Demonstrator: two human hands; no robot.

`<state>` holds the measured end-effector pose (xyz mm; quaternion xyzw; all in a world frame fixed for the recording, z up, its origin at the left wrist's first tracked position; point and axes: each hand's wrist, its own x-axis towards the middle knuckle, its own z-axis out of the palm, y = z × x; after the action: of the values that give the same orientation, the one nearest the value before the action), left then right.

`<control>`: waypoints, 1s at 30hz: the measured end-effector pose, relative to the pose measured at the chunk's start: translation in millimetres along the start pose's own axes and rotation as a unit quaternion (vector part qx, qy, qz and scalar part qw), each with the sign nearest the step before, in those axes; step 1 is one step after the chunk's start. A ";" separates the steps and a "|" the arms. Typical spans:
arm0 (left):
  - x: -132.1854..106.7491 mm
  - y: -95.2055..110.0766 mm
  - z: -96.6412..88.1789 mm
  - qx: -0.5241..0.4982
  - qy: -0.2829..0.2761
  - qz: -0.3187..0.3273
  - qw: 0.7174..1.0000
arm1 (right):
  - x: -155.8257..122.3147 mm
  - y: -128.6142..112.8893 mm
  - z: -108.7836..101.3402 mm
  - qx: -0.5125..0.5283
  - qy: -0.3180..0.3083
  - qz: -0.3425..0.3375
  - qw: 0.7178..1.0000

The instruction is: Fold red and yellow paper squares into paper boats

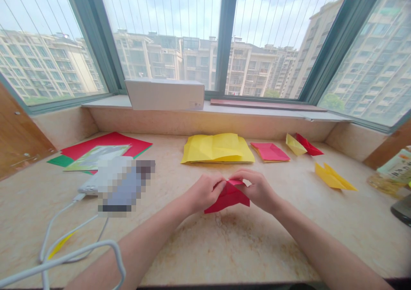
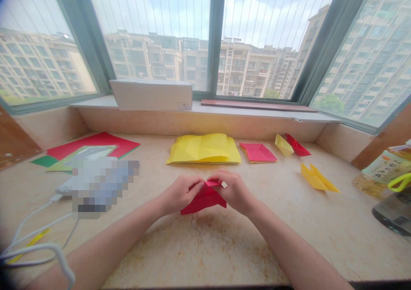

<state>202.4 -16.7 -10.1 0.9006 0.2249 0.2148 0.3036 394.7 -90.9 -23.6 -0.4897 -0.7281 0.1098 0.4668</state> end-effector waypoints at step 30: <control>2.3 3.0 9.2 -0.232 0.028 -0.103 0.967 | -0.7 -5.4 5.6 -0.031 0.058 0.033 0.997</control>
<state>210.0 -21.8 -14.2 0.7715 0.2685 0.2537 0.5180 387.1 -92.5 -23.7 -0.5332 -0.6863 0.0736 0.4892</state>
